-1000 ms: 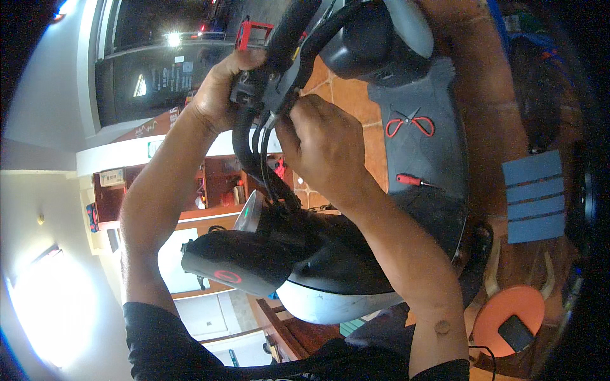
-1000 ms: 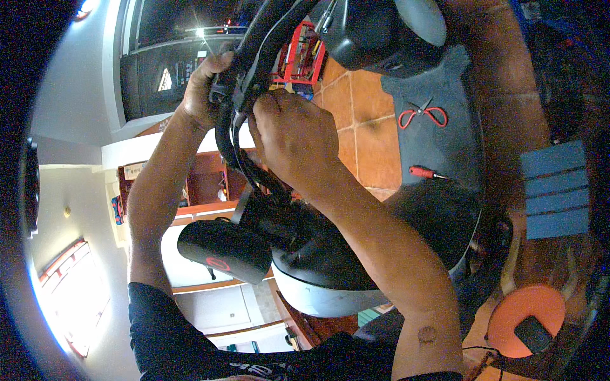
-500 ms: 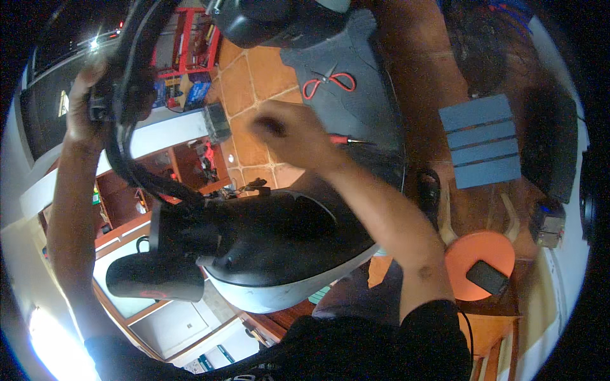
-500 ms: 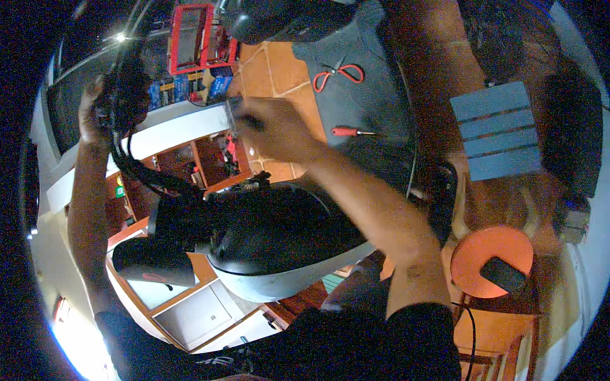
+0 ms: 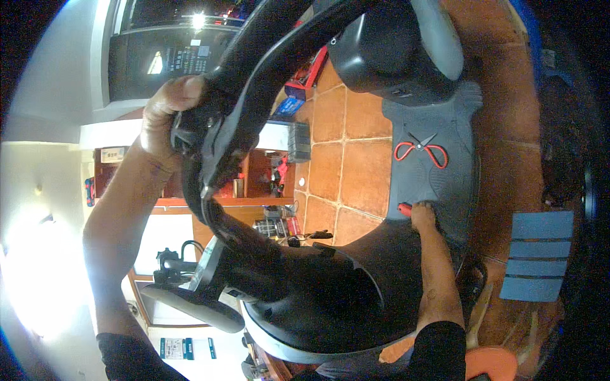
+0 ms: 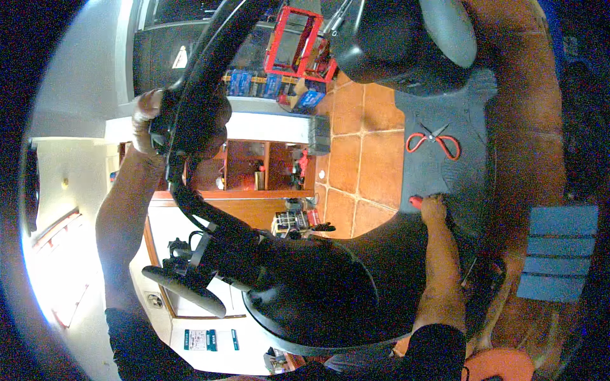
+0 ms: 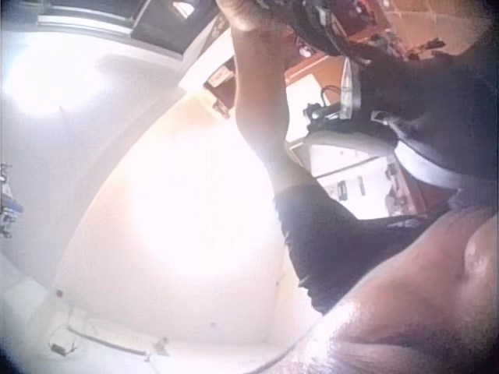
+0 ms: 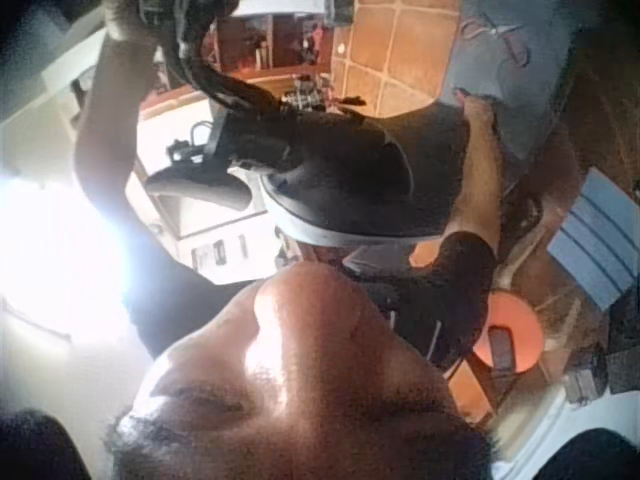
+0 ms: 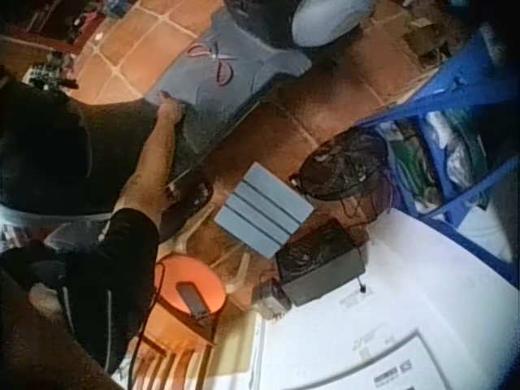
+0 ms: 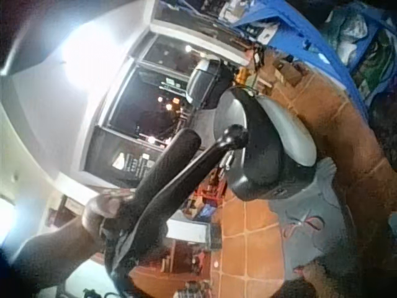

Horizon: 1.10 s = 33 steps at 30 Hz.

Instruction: The person uses a screwdriver to tighten screws on the scooter's handlebar assembly and throttle housing. They repeatedly adjust and secure components on the left and right handlebars, then move to the scooter seat area to continue tightening fasteners.

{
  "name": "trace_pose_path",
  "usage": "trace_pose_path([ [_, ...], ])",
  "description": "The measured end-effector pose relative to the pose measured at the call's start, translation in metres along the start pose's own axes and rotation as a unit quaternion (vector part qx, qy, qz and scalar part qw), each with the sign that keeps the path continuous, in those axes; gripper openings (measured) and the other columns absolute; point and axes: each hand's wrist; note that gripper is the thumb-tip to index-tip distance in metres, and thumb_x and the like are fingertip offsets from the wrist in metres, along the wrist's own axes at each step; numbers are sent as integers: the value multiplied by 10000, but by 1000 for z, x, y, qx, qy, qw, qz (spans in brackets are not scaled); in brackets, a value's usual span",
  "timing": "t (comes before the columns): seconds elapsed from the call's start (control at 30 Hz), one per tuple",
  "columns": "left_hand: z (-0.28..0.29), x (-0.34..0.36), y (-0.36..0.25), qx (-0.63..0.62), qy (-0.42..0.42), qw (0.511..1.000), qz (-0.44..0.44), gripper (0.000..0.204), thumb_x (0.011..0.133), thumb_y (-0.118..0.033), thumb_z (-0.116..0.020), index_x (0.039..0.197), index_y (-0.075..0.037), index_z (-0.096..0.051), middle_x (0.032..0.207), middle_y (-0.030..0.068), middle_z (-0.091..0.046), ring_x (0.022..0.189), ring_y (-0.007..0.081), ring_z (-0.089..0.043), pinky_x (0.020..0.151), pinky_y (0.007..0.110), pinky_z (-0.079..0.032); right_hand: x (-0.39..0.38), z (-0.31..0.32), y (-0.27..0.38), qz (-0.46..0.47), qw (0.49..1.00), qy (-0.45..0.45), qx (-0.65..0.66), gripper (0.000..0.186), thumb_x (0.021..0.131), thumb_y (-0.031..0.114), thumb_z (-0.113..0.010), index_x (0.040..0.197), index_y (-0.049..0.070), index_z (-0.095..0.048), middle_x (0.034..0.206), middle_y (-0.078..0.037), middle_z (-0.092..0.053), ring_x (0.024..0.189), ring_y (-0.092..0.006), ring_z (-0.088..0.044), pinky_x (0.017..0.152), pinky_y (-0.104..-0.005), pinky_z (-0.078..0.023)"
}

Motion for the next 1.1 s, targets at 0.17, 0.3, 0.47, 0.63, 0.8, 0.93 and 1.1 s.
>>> trace_pose_path([
  [0.17, -1, 1, 9, 28, -12, 999, -18, 815, 747, -558, -644, 1259, 42, -441, 943, 197, -571, 681, 244, -586, 506, 316, -478, -35, 22, -1, -23, 987, -87, 130, 441, 806, 135, -591, 1210, -32, -525, 1217, -209, -567, 1127, -368, -536, 960, -459, -435],
  [0.3, -2, 4, 5, 97, 32, 995, -23, 882, 757, -667, -534, 1249, 61, -459, 1031, 205, -594, 688, 257, -608, 501, 332, -456, -126, 137, 7, 12, 842, -208, 498, 589, 835, 165, -606, 1355, -13, -392, 1282, -215, -531, 1165, -343, -533, 1017, -418, -392],
  [0.47, -9, 14, -3, 18, 91, 995, -24, 636, 738, -465, -646, 1148, 13, -558, 959, 210, -655, 788, 298, -673, 662, 400, -563, -245, 253, 65, 159, 735, -396, 528, 536, 810, 44, -665, 1275, 31, -398, 1109, -111, -555, 1109, -247, -554, 998, -407, -431],
  [0.63, -7, 17, -6, -21, 74, 997, -19, 546, 740, -408, -658, 1070, 25, -610, 836, 166, -683, 684, 272, -689, 605, 400, -598, -310, 289, 116, 230, 570, -537, 578, 784, 741, -66, -718, 1362, 69, -257, 1125, -161, -570, 1043, -257, -591, 900, -379, -523],
  [0.8, -21, 11, -5, 2, 50, 997, -56, 534, 758, -392, -664, 1087, 22, -599, 842, 148, -686, 658, 246, -683, 584, 378, -595, -314, 294, 152, 261, 459, -664, 530, 738, 763, -57, -706, 1327, 48, -241, 1133, -242, -567, 1002, -320, -629, 842, -414, -578],
  [0.93, -15, 15, -3, -20, 70, 996, -55, 523, 770, -387, -655, 1091, 22, -599, 839, 153, -686, 650, 247, -682, 577, 358, -587, -303, 290, 184, 213, 370, -677, 599, 621, 783, -63, -682, 1247, 46, -284, 1112, -258, -580, 981, -309, -644, 755, -396, -627],
  [1.1, -15, 14, -3, -23, 69, 995, -67, 520, 783, -386, -642, 1089, 33, -601, 850, 153, -692, 659, 239, -684, 584, 346, -586, -291, 290, 197, 213, 300, -676, 639, 582, 794, -10, -700, 1201, 52, -289, 1111, -237, -585, 955, -292, -654, 793, -402, -622],
])
Point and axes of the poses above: each hand's wrist, its own x-axis towards the middle knuckle, its own z-axis out of the back of the hand, y = z × x
